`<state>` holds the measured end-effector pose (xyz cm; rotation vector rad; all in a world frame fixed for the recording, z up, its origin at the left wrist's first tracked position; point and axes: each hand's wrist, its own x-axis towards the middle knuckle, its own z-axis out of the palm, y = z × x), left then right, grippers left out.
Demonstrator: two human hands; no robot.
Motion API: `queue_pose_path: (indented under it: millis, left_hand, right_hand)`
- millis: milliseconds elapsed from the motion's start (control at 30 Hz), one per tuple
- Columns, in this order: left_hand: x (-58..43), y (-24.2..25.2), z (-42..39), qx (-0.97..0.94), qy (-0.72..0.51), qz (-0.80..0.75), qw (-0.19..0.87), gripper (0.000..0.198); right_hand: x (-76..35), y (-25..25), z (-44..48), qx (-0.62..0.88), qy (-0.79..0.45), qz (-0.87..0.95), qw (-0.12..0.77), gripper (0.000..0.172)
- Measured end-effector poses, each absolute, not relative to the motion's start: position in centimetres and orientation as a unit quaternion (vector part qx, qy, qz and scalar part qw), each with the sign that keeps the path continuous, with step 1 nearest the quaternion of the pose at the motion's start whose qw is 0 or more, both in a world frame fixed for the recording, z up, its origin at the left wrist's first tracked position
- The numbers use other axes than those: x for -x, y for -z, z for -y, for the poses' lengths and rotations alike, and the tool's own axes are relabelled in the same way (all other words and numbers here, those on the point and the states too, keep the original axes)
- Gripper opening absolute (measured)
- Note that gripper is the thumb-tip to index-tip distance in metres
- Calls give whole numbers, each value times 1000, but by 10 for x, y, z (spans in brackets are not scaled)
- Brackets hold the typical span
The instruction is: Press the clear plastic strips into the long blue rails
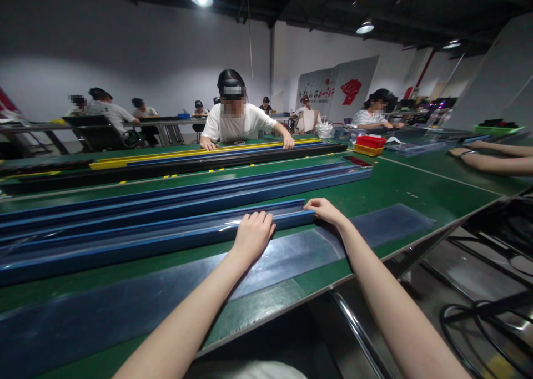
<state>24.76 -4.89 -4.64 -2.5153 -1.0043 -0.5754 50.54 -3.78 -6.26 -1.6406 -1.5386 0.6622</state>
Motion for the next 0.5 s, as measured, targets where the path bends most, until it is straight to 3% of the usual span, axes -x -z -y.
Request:
queue_pose_path:
  millis: [500]
  left_hand:
    - [-248,47,48,892,210,354,185,15]
  right_hand:
    - [-501,55,42,660,-269,598,368,26]
